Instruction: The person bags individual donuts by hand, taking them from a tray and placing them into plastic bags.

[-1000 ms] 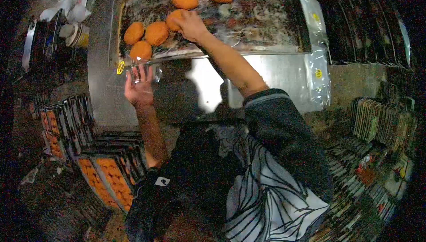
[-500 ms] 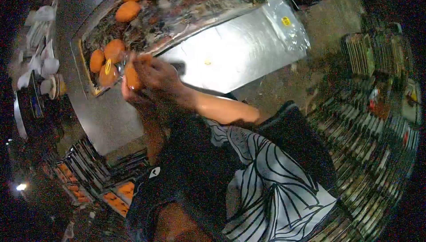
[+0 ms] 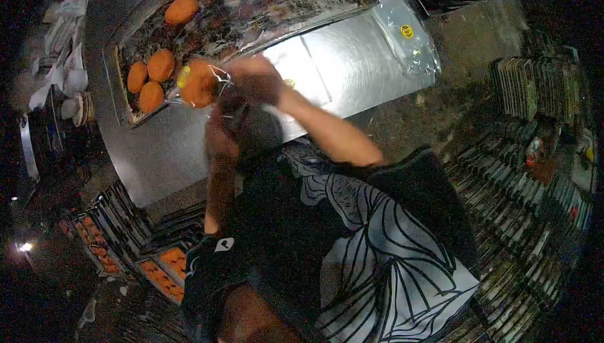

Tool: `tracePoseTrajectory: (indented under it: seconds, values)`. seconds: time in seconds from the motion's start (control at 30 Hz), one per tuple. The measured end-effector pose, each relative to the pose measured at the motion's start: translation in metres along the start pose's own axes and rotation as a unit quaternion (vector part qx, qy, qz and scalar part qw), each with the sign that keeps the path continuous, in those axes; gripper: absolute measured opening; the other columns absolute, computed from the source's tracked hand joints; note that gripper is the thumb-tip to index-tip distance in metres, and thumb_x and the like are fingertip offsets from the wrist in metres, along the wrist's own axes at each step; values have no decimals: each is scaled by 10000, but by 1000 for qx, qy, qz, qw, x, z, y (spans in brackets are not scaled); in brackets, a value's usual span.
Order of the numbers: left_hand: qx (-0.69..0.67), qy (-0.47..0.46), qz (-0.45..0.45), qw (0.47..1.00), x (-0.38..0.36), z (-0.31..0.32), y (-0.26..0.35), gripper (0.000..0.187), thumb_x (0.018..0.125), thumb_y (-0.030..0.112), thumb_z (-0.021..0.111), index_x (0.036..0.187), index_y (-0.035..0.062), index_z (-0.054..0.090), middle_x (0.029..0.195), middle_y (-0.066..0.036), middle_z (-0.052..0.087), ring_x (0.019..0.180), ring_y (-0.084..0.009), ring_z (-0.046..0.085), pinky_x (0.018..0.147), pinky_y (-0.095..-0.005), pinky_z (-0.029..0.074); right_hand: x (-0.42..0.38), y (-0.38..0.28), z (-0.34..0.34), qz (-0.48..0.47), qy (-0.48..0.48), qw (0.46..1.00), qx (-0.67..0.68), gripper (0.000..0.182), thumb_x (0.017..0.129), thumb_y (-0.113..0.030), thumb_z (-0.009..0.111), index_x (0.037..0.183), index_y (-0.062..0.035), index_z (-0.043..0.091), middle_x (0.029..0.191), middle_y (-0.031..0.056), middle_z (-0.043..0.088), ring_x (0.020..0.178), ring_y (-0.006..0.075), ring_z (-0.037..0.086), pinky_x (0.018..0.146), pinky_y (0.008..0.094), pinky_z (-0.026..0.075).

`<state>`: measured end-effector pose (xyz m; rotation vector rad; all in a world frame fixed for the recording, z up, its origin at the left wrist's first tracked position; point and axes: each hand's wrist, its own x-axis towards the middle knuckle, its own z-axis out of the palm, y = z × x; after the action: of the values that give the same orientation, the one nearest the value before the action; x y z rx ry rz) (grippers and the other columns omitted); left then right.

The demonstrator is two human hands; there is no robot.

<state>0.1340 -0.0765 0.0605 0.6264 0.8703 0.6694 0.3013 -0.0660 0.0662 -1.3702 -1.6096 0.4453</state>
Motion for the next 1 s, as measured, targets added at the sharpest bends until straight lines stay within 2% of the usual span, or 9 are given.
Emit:
tracePoseTrajectory:
  seconds: [0.1,0.3,0.37,0.43,0.6,0.83,0.9,0.97,1.0]
  values:
    - [547,-205,371,722,10,0,-43,160,745,172,590,863,71,550,852,-89,559,808,-227,538,716,-327,440,84,-13,-47,92,153,983,-47,304,788,-281,515,662,-20,606,567,88,558,510,199,546,510,301,431]
    - [696,-356,368,503,58,-10,-106,210,643,144,617,834,80,555,760,-73,503,738,-236,513,671,-350,438,62,-23,-37,-117,70,990,-16,530,705,-191,605,1176,-50,409,1113,172,490,945,288,521,799,347,419]
    - [643,-346,380,567,64,-21,-99,182,690,152,586,840,52,556,774,-79,535,757,-236,531,664,-335,446,-40,-14,-43,226,-145,949,167,358,704,-186,621,1026,-44,555,898,135,600,793,201,582,734,319,448]
    - [447,-303,138,830,73,-29,-92,188,771,146,525,920,34,552,781,-86,569,759,-210,552,666,-291,450,-95,-33,-60,341,-282,859,257,151,719,-141,593,809,-23,564,677,101,567,593,178,527,578,313,429]
    - [300,-205,0,932,24,61,-18,245,774,186,563,928,0,601,854,-80,607,726,-124,549,650,-242,436,-91,-40,-50,315,-44,936,148,137,763,-146,559,782,-15,523,632,131,534,596,255,540,577,336,422]
    - [417,-142,194,876,32,44,-39,193,705,196,618,741,7,629,652,-57,603,628,-109,546,558,-232,420,-120,-23,-24,325,17,942,-78,182,832,-149,447,920,9,428,584,167,524,467,306,534,419,390,400]
    - [359,-79,133,920,15,67,-3,118,676,125,641,728,19,634,643,-52,577,606,-114,526,546,-240,412,-86,-34,-33,482,-22,847,224,329,841,-110,404,1147,8,385,638,68,548,473,132,538,375,285,414]
    - [390,-25,233,891,8,71,9,80,672,90,649,698,16,632,629,-51,528,585,-125,497,549,-251,405,-64,9,-22,461,119,526,705,336,857,-118,404,1167,7,382,802,58,550,657,99,554,478,228,453]
    - [467,-71,212,855,8,59,7,262,697,179,656,899,21,604,754,-46,539,693,-156,496,654,-257,411,-41,5,-29,443,117,611,646,340,865,-153,411,1165,7,388,885,70,536,760,105,532,583,237,453]
